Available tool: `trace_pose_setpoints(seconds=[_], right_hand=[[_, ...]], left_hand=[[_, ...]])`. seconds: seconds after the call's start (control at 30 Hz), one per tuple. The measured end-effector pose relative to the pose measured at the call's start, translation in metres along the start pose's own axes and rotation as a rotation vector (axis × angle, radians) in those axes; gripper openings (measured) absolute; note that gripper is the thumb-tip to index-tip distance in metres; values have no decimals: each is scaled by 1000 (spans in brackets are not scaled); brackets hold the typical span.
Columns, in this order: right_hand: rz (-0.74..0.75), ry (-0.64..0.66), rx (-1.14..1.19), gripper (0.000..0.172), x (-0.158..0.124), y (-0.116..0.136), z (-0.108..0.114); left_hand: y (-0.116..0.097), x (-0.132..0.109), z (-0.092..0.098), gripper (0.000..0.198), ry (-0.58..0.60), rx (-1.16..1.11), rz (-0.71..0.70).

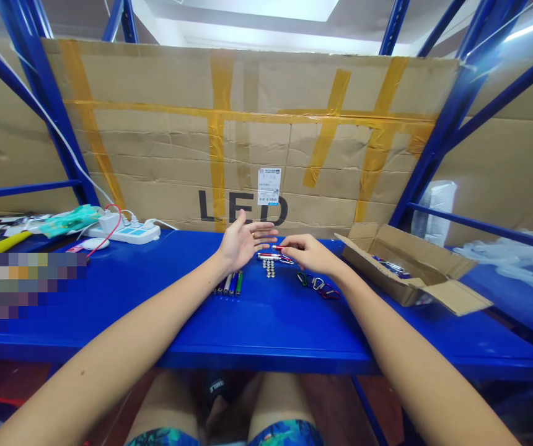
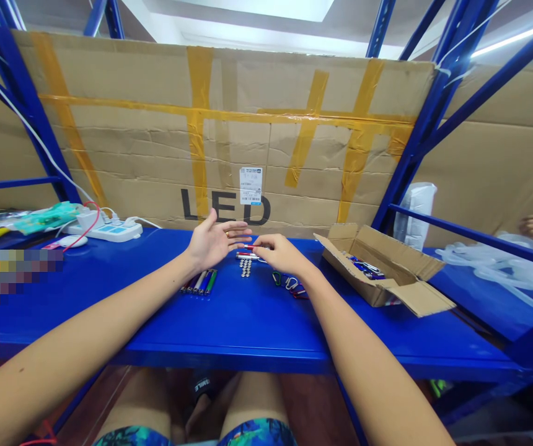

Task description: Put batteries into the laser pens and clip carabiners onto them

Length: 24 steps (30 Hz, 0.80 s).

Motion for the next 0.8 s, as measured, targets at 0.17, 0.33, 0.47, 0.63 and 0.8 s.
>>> trace_pose_setpoints(seconds=[0.17,0.33,0.47,0.63,0.8], right_hand=[[0,9,-1,22,0,0,0],[-1,13,13,21,0,1,0],[-8,24,10,21,0,-3,-1],[-6,39,8,26,1,-4,-3],[-28,44,-3,34,0,-6,-5]], left_hand=[[0,0,-1,78,-7,3,-2],[0,0,-1,77,1,18,2],[0,-1,-2,73,6,9,5],[2,-1,-3,52,-28,255,-68],[4,-4,-14,19,40,712,-186]])
Point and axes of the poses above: each hand's wrist, its own x-axis towards the middle knuckle, its own z-axis out of the back of the hand, y = z × x, the point moved 6 cm from there along x, towards the middle knuckle, and after that the axes turned 13 degrees about -x, right-handed, at the moved point
